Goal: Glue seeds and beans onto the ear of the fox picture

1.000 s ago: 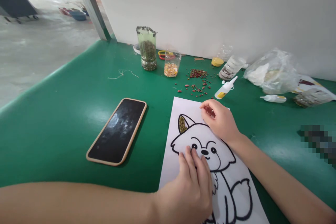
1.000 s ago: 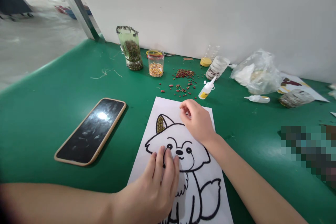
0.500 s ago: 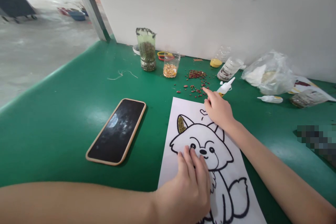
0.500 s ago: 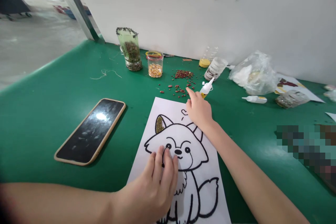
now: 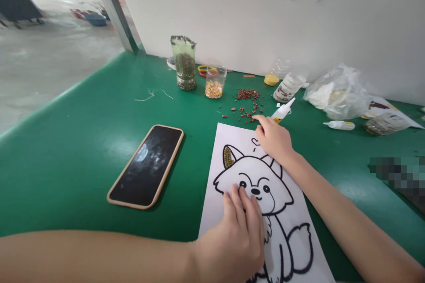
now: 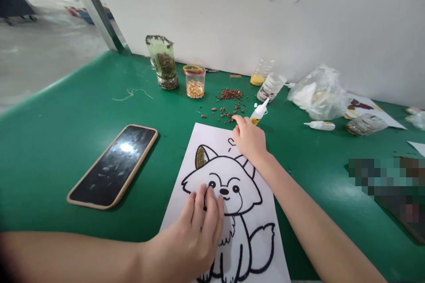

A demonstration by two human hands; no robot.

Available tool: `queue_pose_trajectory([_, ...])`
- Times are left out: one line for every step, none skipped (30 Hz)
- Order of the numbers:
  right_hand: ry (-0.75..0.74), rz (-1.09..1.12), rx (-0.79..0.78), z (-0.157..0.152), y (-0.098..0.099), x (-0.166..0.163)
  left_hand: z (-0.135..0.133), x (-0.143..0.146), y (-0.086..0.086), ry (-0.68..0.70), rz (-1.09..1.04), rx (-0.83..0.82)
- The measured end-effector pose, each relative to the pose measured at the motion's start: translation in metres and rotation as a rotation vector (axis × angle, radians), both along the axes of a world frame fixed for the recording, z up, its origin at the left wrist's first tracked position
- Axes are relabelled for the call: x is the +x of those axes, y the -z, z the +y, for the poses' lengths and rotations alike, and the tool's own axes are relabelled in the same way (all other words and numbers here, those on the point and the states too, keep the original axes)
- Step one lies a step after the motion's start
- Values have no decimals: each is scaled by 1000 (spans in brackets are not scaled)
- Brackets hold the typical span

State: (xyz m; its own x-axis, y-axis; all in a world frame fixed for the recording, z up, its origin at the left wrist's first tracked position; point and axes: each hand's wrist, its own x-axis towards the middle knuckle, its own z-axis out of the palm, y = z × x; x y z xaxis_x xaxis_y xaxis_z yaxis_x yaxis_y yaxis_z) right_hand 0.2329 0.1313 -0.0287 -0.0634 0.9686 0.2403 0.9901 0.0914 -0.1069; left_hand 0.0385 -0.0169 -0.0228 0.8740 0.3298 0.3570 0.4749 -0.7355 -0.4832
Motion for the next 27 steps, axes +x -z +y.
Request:
queue_pose_trajectory([-4, 38, 6, 0, 0, 1, 0, 0, 0, 4, 2, 0])
queue_pose_trajectory([-12, 76, 14, 0, 0, 2, 0, 0, 0, 7, 1, 0])
queue_pose_trajectory([-25, 110, 25, 0, 1, 4, 0, 0, 0, 11, 1, 1])
queue_pose_trajectory([-40, 138, 36, 0, 2, 6, 0, 0, 0, 12, 2, 1])
queue_pose_trajectory([-56, 161, 48, 1, 3, 7, 0, 0, 0, 12, 3, 0])
queue_pose_trajectory([-68, 179, 59, 1, 4, 9, 0, 0, 0, 10, 3, -1])
queue_pose_trajectory([-78, 194, 68, 1, 5, 10, 0, 0, 0, 5, 2, -1])
queue_pose_trajectory([-85, 207, 76, 1, 6, 12, 0, 0, 0, 1, 3, 0])
queue_pose_trajectory([-90, 219, 82, 2, 6, 13, 0, 0, 0, -1, 4, 0])
queue_pose_trajectory([-96, 232, 88, 2, 7, 13, 0, 0, 0, -3, 3, -2])
queue_pose_trajectory([-101, 246, 92, 2, 7, 14, 0, 0, 0, -3, 2, -2])
queue_pose_trajectory([-105, 261, 94, 3, 7, 14, 0, 0, 0, -3, -1, -2])
queue_pose_trajectory([-104, 277, 94, 3, 7, 15, 0, 0, 1, -3, -5, -2])
queue_pose_trajectory([-100, 292, 93, 3, 6, 15, 0, 0, 1, -3, -9, -1])
queue_pose_trajectory([-93, 304, 92, 3, 6, 15, -1, 0, 1, -7, -11, -1])
queue_pose_trajectory([-84, 313, 90, 3, 6, 15, -1, 0, 1, -8, -12, 0])
queue_pose_trajectory([-76, 316, 88, 3, 6, 15, -1, 0, 1, -9, -13, -1])
queue_pose_trajectory([-68, 315, 85, 3, 6, 15, -1, 0, 1, -8, -11, -3])
queue_pose_trajectory([-63, 307, 84, 3, 6, 15, -1, 0, 0, -7, -10, -4])
queue_pose_trajectory([-58, 294, 84, 4, 6, 15, -1, 0, 0, -4, -7, -5])
queue_pose_trajectory([-56, 279, 84, 4, 6, 15, -1, 0, 0, -3, -5, -3])
queue_pose_trajectory([-57, 263, 83, 5, 6, 15, -1, 0, 0, 0, -3, -1])
queue_pose_trajectory([-62, 250, 81, 6, 6, 16, -1, 0, 0, 1, -1, 0])
queue_pose_trajectory([-73, 245, 81, 6, 6, 16, 0, 0, -1, 2, -1, 2])
queue_pose_trajectory([-91, 250, 84, 5, 5, 16, 0, 0, -1, 1, -2, 4])
queue_pose_trajectory([-122, 265, 87, 3, 3, 16, 0, 0, -1, 0, -1, 4])
queue_pose_trajectory([-166, 284, 85, 0, 1, 14, 0, 0, 0, -2, -4, 3])
